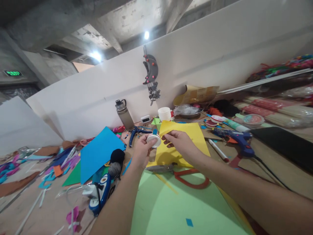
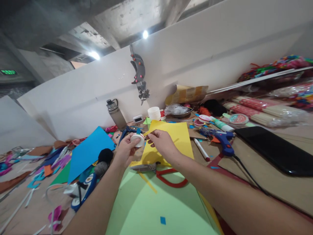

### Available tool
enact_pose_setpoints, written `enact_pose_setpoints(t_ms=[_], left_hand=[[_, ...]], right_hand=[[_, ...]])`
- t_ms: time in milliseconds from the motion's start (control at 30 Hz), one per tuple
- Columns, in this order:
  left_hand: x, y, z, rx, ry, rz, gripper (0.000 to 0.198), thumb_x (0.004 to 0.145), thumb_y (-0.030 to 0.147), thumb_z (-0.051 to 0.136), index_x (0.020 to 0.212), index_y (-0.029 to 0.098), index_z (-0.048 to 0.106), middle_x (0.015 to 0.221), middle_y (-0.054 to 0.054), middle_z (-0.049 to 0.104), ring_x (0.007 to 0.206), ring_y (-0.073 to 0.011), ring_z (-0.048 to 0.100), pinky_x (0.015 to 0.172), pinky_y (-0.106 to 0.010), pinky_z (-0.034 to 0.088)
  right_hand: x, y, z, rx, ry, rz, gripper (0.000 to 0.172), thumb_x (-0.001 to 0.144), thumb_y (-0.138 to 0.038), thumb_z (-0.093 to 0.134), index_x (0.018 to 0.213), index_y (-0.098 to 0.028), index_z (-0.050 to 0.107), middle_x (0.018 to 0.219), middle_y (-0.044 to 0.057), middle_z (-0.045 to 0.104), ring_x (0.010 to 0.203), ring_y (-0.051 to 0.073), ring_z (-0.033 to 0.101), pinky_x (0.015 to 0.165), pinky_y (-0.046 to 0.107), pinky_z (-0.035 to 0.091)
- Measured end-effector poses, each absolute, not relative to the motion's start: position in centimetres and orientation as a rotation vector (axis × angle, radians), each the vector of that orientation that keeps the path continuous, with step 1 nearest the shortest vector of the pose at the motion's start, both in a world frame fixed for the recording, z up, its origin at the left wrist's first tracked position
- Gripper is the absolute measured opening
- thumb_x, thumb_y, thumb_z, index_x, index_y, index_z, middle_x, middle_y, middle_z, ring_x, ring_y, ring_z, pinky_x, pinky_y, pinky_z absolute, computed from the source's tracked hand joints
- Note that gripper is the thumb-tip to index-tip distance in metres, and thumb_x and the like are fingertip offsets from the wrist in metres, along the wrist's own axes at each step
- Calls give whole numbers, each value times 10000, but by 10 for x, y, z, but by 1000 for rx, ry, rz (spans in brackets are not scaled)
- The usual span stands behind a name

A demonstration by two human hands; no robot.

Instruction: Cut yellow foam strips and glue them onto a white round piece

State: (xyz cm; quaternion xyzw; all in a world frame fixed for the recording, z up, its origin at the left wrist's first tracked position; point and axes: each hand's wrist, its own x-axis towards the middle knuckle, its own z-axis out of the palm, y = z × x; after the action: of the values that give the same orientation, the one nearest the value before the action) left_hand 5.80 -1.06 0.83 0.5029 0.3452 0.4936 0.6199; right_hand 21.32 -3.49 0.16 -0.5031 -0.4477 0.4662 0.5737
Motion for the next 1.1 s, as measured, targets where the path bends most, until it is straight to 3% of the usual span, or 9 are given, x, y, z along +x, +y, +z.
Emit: enact_pose_setpoints(t_ms=[167, 333, 433, 533, 600, 700, 867, 1000, 1100], left_hand=[[49, -4, 10, 1144, 845, 1184, 391, 537, 310, 840, 847, 163, 651, 796, -8, 673, 698, -100, 588, 617, -202, 452], [42, 4, 8, 1144, 901, 1199, 431, 492, 341, 851, 831, 155, 659, 772, -9, 664, 658, -101, 584, 570, -199, 444], [40, 5, 8, 1132, 912, 1185, 453, 479, 360, 851, 833, 154, 659, 759, -15, 666, 644, -110, 588, 548, -203, 439], [39, 5, 10, 1118, 911, 1178, 463, 463, 359, 854, 830, 150, 664, 762, -24, 673, 641, -116, 590, 539, -204, 434], [39, 4, 12, 1113, 910, 1186, 463, 449, 344, 858, 822, 147, 667, 751, -27, 674, 631, -116, 585, 522, -196, 421], [38, 5, 15, 1106, 905, 1208, 440, 438, 309, 861, 798, 145, 668, 714, -24, 669, 610, -111, 576, 499, -186, 406], [31, 9, 17, 1101, 862, 1228, 381, 484, 292, 842, 788, 138, 671, 711, -34, 672, 656, -134, 612, 514, -189, 418], [24, 14, 16, 1086, 841, 1232, 386, 495, 278, 833, 818, 144, 670, 723, -33, 674, 675, -147, 625, 516, -196, 428], [23, 15, 16, 1069, 848, 1251, 372, 497, 256, 827, 811, 149, 660, 714, -26, 669, 656, -140, 619, 503, -193, 422]], right_hand=[[217, -34, 6, -1260, -1230, 1048, 126, 753, -210, 572, 844, -165, 647, 759, 46, 680, 644, 150, 612, 553, 258, 478], [227, -52, 14, -1474, -1880, 619, 174, 822, -227, 507, 791, -189, 674, 743, 46, 686, 669, 176, 611, 589, 277, 429], [239, -77, 6, -1564, -2183, 477, 179, 805, -188, 535, 893, -194, 691, 817, 77, 693, 702, 202, 629, 603, 288, 427], [250, -103, -6, -1605, -2433, 409, 318, 786, -151, 558, 1087, -169, 662, 1017, 147, 650, 908, 266, 630, 735, 333, 463], [251, -113, -9, -1615, -2551, 399, 501, 739, -64, 549, 1233, -144, 584, 1125, 182, 601, 987, 283, 600, 772, 348, 466], [244, -117, -5, -1738, -2618, 368, 762, 625, 56, 525, 1355, -158, 482, 1171, 198, 570, 1006, 283, 585, 782, 339, 457], [246, -115, 1, -1777, -2449, 480, 606, 784, -137, 498, 1372, -278, 459, 1091, 141, 626, 900, 264, 639, 716, 319, 450], [259, -118, 3, -1736, -2190, 610, 423, 847, -292, 479, 1265, -271, 536, 1074, 118, 663, 954, 272, 629, 749, 331, 452], [260, -122, 11, -1606, -1960, 869, 411, 859, -321, 438, 1262, -247, 477, 938, 74, 667, 762, 202, 622, 629, 287, 460]])
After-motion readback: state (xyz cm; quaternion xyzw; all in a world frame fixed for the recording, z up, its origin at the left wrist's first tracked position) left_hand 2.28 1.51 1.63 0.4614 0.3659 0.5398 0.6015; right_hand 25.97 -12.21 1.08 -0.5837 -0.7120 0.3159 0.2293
